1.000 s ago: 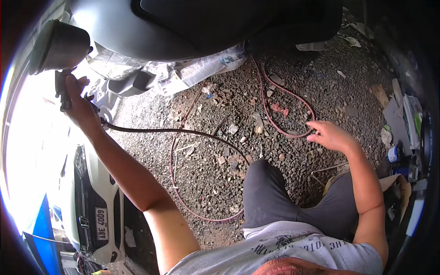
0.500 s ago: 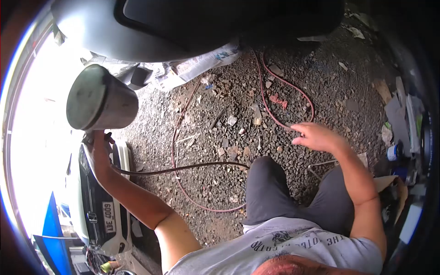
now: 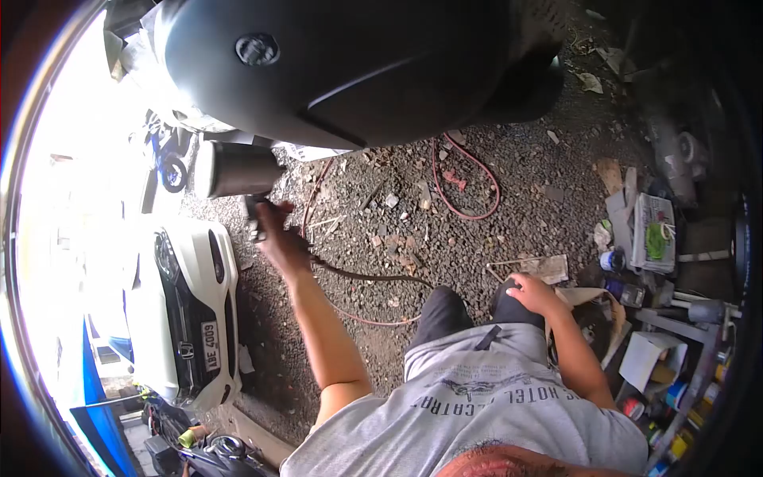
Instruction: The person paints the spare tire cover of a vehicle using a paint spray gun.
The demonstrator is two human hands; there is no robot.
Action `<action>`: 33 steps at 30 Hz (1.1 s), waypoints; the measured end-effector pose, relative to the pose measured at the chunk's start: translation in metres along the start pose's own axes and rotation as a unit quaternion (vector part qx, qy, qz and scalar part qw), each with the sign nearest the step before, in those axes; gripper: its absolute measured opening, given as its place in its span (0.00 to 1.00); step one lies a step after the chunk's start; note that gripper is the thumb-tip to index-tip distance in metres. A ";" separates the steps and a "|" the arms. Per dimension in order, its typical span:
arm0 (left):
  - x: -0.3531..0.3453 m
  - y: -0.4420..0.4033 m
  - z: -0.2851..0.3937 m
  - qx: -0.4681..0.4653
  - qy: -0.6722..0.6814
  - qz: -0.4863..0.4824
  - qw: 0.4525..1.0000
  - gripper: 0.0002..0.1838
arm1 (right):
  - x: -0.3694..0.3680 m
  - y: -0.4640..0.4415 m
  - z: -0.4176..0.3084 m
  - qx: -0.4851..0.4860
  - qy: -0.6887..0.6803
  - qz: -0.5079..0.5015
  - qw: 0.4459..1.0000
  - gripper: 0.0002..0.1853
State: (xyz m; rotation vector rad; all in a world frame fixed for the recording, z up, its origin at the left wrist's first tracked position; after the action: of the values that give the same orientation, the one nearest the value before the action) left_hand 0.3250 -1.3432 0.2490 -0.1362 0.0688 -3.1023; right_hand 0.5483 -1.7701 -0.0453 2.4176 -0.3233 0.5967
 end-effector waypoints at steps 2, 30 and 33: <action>-0.014 0.022 0.000 0.025 0.059 -0.008 0.998 0.25 | 0.018 0.042 -0.014 -0.057 -0.021 -0.015 0.998 0.32; -0.022 0.062 0.163 -0.039 -0.012 0.032 0.999 0.20 | 0.124 0.113 0.088 -0.114 0.018 -0.018 0.993 0.31; -0.031 0.070 0.166 -0.014 -0.003 -0.034 0.999 0.20 | 0.115 0.112 0.111 -0.114 0.002 0.000 0.993 0.30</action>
State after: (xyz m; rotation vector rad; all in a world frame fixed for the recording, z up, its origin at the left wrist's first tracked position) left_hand 0.3729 -1.4188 0.4087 -0.1525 0.1107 -3.1688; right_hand 0.6446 -1.9364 -0.0097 2.1963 -0.3693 0.5330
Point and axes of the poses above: each hand's wrist, its own y-axis away from the middle knuckle, its own x-axis out of the back of the hand, z = x × y, the point moved 5 cm from there along -y, towards the middle knuckle, and after that the axes turned 1 degree about x, right-handed, at the moved point
